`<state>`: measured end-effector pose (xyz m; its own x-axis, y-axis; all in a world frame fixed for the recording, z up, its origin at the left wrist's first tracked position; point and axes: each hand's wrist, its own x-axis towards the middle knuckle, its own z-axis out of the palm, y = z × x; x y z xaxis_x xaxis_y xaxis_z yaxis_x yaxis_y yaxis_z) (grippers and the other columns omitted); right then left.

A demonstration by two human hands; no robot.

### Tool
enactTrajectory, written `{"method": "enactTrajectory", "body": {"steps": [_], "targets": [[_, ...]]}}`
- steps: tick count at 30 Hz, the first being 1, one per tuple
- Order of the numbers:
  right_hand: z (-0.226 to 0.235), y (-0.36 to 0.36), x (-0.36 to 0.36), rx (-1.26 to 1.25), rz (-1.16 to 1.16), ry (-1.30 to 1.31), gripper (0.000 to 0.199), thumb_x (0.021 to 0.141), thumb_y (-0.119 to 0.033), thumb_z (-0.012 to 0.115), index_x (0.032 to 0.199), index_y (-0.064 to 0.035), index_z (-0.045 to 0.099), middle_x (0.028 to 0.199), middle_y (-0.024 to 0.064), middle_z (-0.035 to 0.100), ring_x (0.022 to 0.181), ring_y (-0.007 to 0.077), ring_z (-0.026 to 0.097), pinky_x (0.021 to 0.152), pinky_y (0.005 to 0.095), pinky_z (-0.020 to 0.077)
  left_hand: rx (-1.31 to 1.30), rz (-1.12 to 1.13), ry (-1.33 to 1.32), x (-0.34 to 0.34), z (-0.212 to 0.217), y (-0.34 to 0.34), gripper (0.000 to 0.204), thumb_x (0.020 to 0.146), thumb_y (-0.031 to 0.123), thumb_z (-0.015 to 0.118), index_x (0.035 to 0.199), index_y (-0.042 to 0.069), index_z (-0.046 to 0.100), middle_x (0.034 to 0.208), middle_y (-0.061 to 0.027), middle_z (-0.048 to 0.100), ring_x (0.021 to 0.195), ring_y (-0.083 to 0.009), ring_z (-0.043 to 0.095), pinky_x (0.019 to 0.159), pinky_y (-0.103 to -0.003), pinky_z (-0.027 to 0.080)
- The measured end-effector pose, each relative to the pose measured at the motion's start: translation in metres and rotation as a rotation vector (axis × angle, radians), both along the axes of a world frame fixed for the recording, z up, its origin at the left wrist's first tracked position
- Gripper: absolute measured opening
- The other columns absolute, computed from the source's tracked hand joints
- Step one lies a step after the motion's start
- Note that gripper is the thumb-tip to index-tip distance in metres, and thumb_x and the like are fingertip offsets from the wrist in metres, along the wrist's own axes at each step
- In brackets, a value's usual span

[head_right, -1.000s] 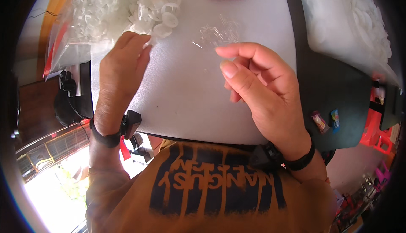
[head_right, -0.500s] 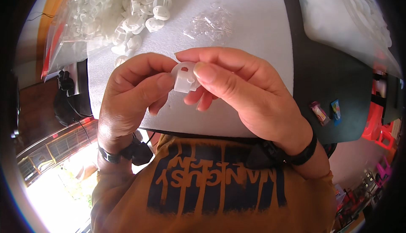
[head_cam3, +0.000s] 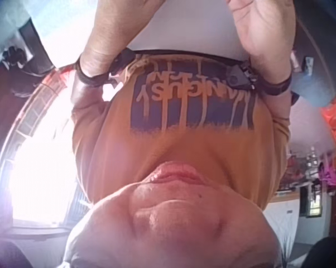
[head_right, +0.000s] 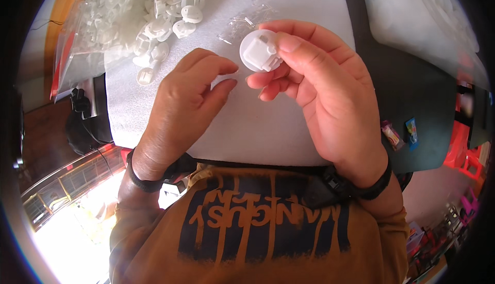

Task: Assembling small white plastic components by inserting wires with LEDs into them.

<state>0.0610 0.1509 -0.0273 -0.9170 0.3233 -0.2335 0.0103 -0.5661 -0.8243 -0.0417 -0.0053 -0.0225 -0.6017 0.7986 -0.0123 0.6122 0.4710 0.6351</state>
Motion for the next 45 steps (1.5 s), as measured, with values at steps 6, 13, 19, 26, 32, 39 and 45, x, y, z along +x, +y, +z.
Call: {"method": "enactTrajectory", "body": {"steps": [6, 13, 19, 26, 32, 39, 45], "targets": [[0.004, 0.001, 0.002, -0.030, 0.042, 0.016, 0.037, 0.089, -0.016, 0.040, 0.119, 0.0036, 0.046, 0.091, 0.0095, 0.060, 0.075, 0.0163, 0.060, 0.063, 0.0257, 0.0462, -0.209, -0.127, 0.292, 0.000, -0.003, 0.009, 0.013, 0.075, 0.002, 0.058, 0.088, 0.005, 0.057, 0.083, -0.0099, 0.054, 0.070, -0.0284, 0.056, 0.060, -0.035, 0.046], [0.009, 0.000, 0.003, -0.020, 0.089, 0.103, 0.036, 0.088, -0.015, 0.040, 0.120, 0.0015, 0.045, 0.101, 0.0138, 0.059, 0.081, 0.0183, 0.061, 0.066, 0.0266, 0.0478, 0.036, 0.030, 0.032, 0.000, 0.010, 0.000, 0.014, 0.077, 0.000, 0.056, 0.091, 0.003, 0.058, 0.078, -0.0022, 0.054, 0.066, -0.0135, 0.052, 0.055, -0.026, 0.042], [0.011, 0.000, 0.005, 0.058, 0.143, 0.153, 0.038, 0.088, -0.018, 0.043, 0.123, -0.0024, 0.042, 0.113, 0.0188, 0.054, 0.083, 0.0185, 0.061, 0.067, 0.0262, 0.0470, 0.371, 0.343, -0.664, 0.006, 0.041, -0.004, 0.016, 0.078, -0.001, 0.053, 0.093, -0.003, 0.058, 0.070, -0.0054, 0.055, 0.046, -0.0023, 0.039, 0.045, -0.015, 0.032], [0.007, -0.001, 0.006, 0.058, 0.200, 0.225, 0.045, 0.083, -0.028, 0.055, 0.118, -0.0013, 0.043, 0.115, 0.0202, 0.051, 0.086, 0.0212, 0.059, 0.068, 0.0286, 0.0464, 0.738, 0.139, -0.901, 0.017, 0.044, -0.003, 0.015, 0.078, 0.004, 0.056, 0.091, -0.001, 0.053, 0.074, -0.0161, 0.057, 0.037, -0.0041, 0.036, 0.038, -0.016, 0.032], [0.005, -0.002, 0.006, 0.056, 0.217, 0.234, 0.045, 0.083, -0.029, 0.056, 0.116, -0.0010, 0.044, 0.112, 0.0196, 0.053, 0.082, 0.0202, 0.058, 0.067, 0.0301, 0.0472, 0.756, 0.132, -0.888, 0.017, 0.036, -0.001, 0.016, 0.078, 0.010, 0.059, 0.089, -0.001, 0.054, 0.075, -0.0122, 0.056, 0.040, -0.0050, 0.034, 0.039, -0.017, 0.030], [0.006, -0.003, 0.006, 0.079, 0.207, 0.238, 0.045, 0.082, -0.030, 0.056, 0.114, -0.0009, 0.045, 0.110, 0.0192, 0.054, 0.078, 0.0195, 0.059, 0.065, 0.0294, 0.0474, 0.752, 0.205, -0.848, 0.017, 0.032, -0.001, 0.020, 0.080, 0.016, 0.062, 0.086, -0.001, 0.054, 0.075, -0.0091, 0.055, 0.048, -0.0052, 0.037, 0.044, -0.018, 0.031], [0.002, -0.004, 0.006, 0.072, 0.203, 0.269, 0.043, 0.082, -0.029, 0.056, 0.114, -0.0012, 0.045, 0.109, 0.0186, 0.054, 0.078, 0.0192, 0.057, 0.065, 0.0295, 0.0464, 0.850, 0.148, -0.845, 0.020, 0.031, 0.004, 0.018, 0.081, 0.015, 0.061, 0.086, -0.001, 0.054, 0.076, -0.0091, 0.054, 0.048, -0.0050, 0.038, 0.044, -0.017, 0.032]]}}
